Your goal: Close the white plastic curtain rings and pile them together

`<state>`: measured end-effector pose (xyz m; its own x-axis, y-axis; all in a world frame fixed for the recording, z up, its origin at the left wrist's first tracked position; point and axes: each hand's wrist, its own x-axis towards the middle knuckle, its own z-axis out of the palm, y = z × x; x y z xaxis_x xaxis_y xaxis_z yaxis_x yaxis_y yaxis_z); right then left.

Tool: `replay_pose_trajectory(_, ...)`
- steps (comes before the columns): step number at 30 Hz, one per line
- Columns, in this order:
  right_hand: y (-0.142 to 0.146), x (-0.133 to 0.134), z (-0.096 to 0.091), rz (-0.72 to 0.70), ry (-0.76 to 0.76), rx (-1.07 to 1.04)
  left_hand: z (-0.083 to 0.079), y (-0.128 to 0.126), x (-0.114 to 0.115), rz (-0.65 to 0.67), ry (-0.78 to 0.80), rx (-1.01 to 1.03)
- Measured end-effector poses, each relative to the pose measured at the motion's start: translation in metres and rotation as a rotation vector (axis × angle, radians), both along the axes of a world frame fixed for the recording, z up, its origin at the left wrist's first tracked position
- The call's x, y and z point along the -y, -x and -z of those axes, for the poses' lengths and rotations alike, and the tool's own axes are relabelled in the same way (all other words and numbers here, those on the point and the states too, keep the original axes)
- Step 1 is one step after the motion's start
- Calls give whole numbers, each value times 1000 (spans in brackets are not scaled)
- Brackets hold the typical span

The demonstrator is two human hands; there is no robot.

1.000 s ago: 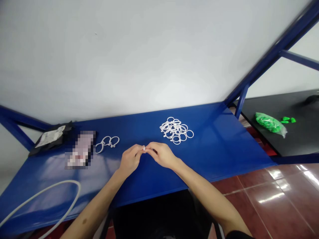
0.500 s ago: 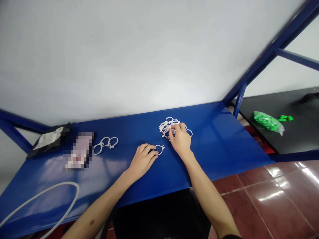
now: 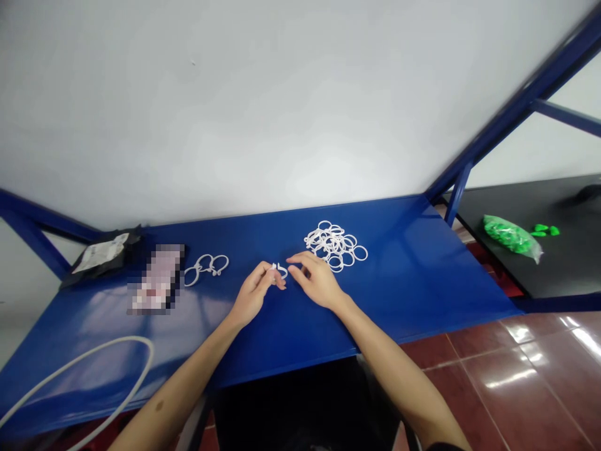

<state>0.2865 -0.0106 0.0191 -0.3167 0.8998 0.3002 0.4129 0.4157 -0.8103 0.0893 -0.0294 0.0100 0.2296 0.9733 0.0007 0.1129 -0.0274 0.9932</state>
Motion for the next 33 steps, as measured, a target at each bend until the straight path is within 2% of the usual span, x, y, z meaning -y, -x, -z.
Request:
replay_pose_trajectory(3,11,5,7,-65,93,-72,0,0,-1,7,12,4)
replay_pose_trajectory(7,15,5,14,-33,137,-109,3,-1,-1,-13,-14,-59)
replay_pose_trajectory(11,13,3,13,-31,104,-67,8,0,-2,-121,-71,-104)
replay_pose_trajectory(13,11,2,11,-45,84,-38,9,0,-2,-135,-109,-124)
replay_pose_trajectory(21,11,5,5,-131,16,83,7,3,1,-89,-297,-284)
replay_pose_trajectory(27,14,12,7,-151,-42,165,20,5,3,-102,-625,-453)
replay_pose_trajectory(30,15,12,9,-146,-50,215,21,8,0,-69,-653,-482)
replay_pose_trajectory(33,14,8,11,-104,-82,222,14,15,-7,-19,-678,-598)
